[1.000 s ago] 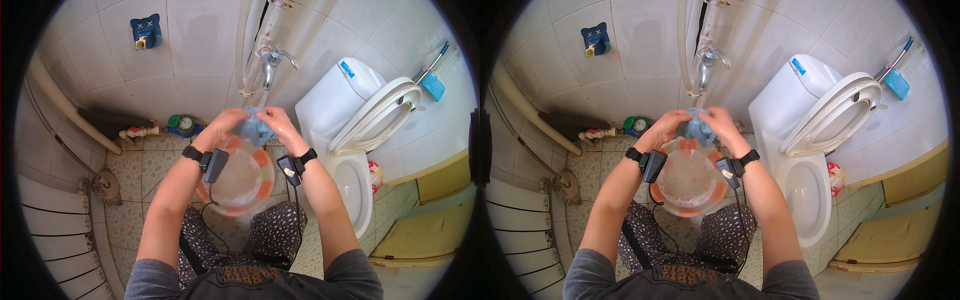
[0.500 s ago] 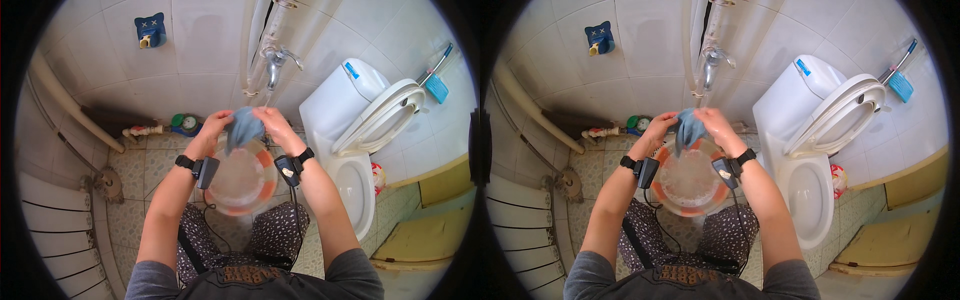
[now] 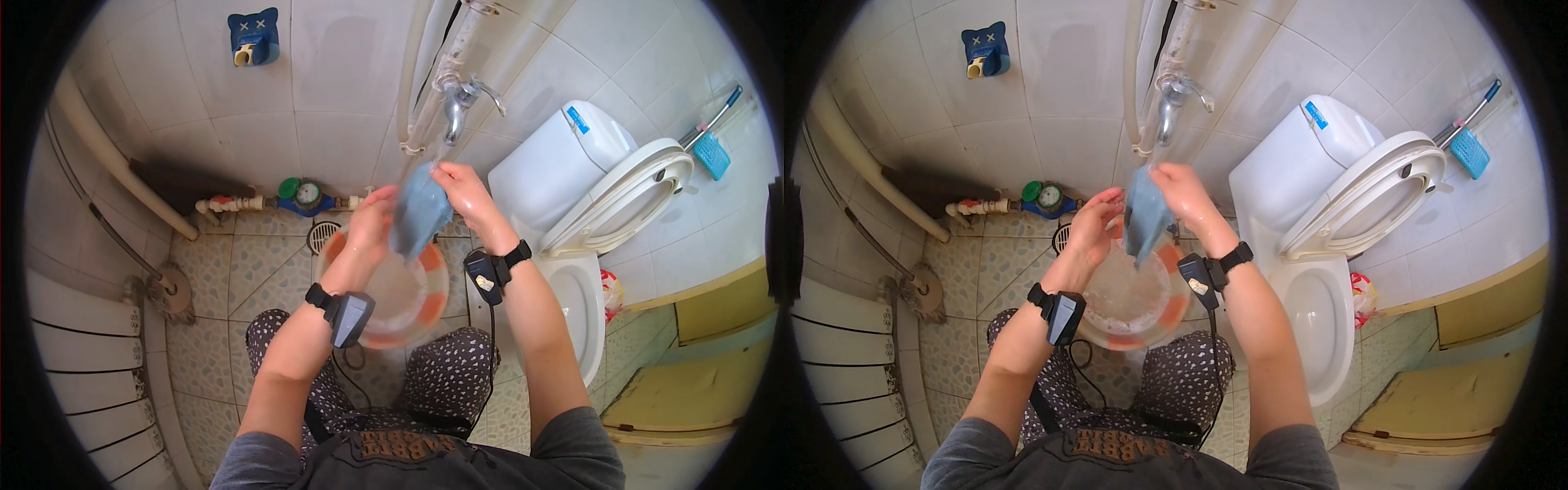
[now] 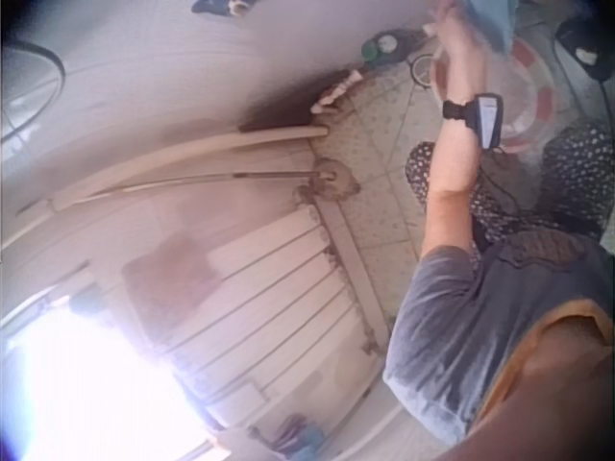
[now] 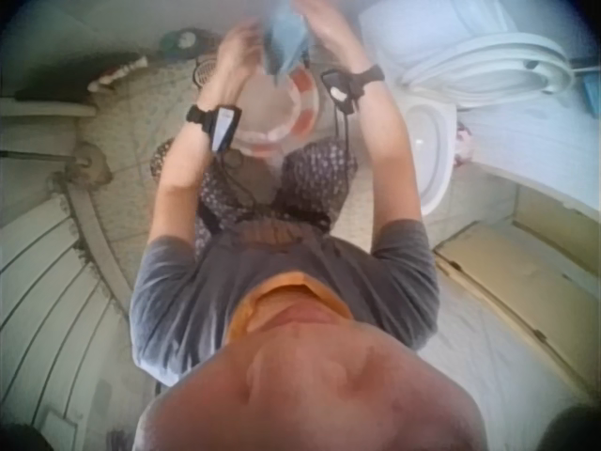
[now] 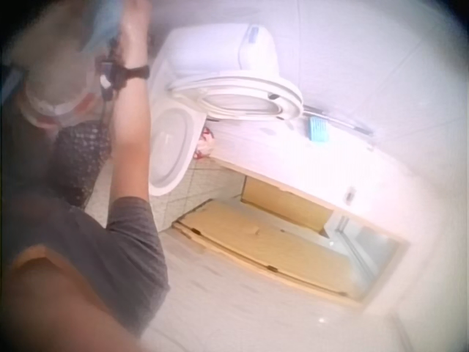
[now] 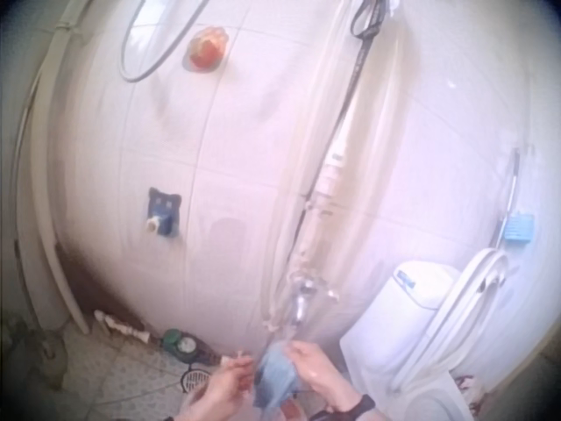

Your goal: The recorder fills a basin with water and uses liquid detergent to wash a small blue cloth.

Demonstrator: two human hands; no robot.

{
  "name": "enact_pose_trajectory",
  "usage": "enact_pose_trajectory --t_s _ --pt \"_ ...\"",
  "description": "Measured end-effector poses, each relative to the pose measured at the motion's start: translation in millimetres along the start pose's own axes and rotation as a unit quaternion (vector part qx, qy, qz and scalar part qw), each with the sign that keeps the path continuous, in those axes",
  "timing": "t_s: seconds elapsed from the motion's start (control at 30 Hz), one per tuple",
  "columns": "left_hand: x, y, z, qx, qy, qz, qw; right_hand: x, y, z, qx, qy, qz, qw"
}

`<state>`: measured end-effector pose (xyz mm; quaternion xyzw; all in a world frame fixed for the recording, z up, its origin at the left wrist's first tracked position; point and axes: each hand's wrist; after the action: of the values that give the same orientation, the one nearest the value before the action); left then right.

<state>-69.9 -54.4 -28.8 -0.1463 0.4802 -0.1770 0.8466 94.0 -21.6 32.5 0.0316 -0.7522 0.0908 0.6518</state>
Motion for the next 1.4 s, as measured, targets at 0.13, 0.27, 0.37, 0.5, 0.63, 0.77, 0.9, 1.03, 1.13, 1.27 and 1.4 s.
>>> enact_pose_trajectory --t_s 0.13,0.27,0.37,0.5,0.63,0.77,0.9,1.03,1.13,1.27,1.4 --pt "-2.9 -9.5 16.5 0.088 -0.075 -0.038 0.993 15.9 -7.3 4.6 0.024 -0.240 -0.092 0.966" --pt "2.8 5.3 20.4 0.209 -0.258 -0.105 0.937 3.6 -24.1 25.6 0.033 -0.378 -0.236 0.895" --pt "4.1 17.7 31.8 0.171 -0.353 -0.125 0.911 -18.1 -39.6 29.0 -0.023 -0.349 -0.242 0.905" --pt "29.3 47.0 20.2 0.107 -0.382 -0.154 0.905 -17.8 -56.1 30.7 -0.030 -0.348 -0.226 0.910" --pt "22.7 34.3 29.6 0.114 -0.423 -0.116 0.891 -29.9 -56.7 22.7 -0.083 -0.360 -0.226 0.901" --pt "14.4 21.8 27.7 0.169 -0.468 -0.064 0.865 -32.1 -48.3 22.0 -0.135 -0.129 -0.115 0.976" --pt "20.4 18.5 25.3 0.192 -0.492 -0.034 0.849 -54.8 -27.2 22.1 -0.178 -0.154 -0.083 0.968" --pt "39.0 23.2 18.3 0.160 -0.442 -0.018 0.882 -57.9 -20.2 30.3 -0.072 -0.242 -0.007 0.968" --pt "48.2 15.4 14.0 0.044 -0.441 -0.028 0.896 -53.8 -16.1 27.8 -0.092 -0.170 -0.010 0.981" --pt "83.6 12.3 -3.5 0.004 -0.423 -0.048 0.905 -36.4 -14.1 30.2 -0.099 0.092 0.029 0.990" --pt "99.4 0.6 5.5 0.044 -0.416 -0.082 0.904 -28.8 -15.7 30.2 -0.041 0.358 0.080 0.929"
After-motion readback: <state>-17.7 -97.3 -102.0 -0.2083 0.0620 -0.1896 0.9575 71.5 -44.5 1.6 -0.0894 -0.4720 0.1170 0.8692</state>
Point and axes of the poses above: each hand's wrist, its own y-axis towards the middle knuckle, its own z-axis out of the palm, x = y × z, and after that the axes turned 7 degrees about y, right-handed
